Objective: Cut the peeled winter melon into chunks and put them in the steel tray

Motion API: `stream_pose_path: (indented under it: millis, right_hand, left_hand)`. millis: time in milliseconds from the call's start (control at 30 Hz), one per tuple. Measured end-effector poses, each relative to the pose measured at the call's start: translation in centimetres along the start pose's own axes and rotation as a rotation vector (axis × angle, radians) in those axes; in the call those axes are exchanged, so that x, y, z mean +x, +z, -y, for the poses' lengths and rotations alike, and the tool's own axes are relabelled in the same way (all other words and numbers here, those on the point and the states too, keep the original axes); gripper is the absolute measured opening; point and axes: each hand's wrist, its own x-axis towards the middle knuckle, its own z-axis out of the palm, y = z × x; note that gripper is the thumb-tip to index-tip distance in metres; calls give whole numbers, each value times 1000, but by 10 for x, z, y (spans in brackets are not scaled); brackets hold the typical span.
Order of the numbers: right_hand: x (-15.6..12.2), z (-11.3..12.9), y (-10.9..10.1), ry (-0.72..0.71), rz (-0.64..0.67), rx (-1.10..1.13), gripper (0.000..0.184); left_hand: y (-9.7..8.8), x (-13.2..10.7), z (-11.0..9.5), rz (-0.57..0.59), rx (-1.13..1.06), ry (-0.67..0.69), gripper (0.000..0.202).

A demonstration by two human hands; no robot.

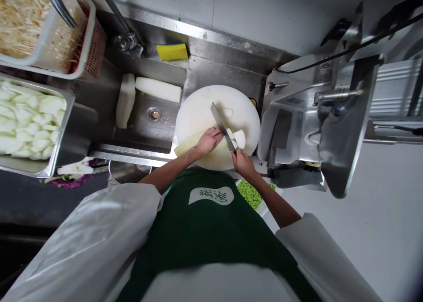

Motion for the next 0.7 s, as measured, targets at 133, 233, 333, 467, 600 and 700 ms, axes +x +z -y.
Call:
stream_pose_path:
  millis: [133,233,333,467,600,700]
  right_hand:
    - [-15,-7,-10,-13,-38,-7,32]
    - [-35,-10,-15,5,-44,-30,32]
    - [-50,-12,-18,-6,-6,-30,30]
    - [-45,-8,-16,-4,9,-10,28]
    - [-20,4,-7,20,9,19,29]
    - [-4,10,2,18,-9,37,32]
  left_hand:
    - [-1,-4,-4,-7,50,-39,38]
    - [-3,-4,-7,15,90,-32,40]
    - [-5,-3,-9,23,101,-33,40]
    - [-7,-2,-9,29,78,-37,38]
    - [-9,-1,-8,43,63,-34,38]
    - [-9,-3,-7,41,42,-28,38]
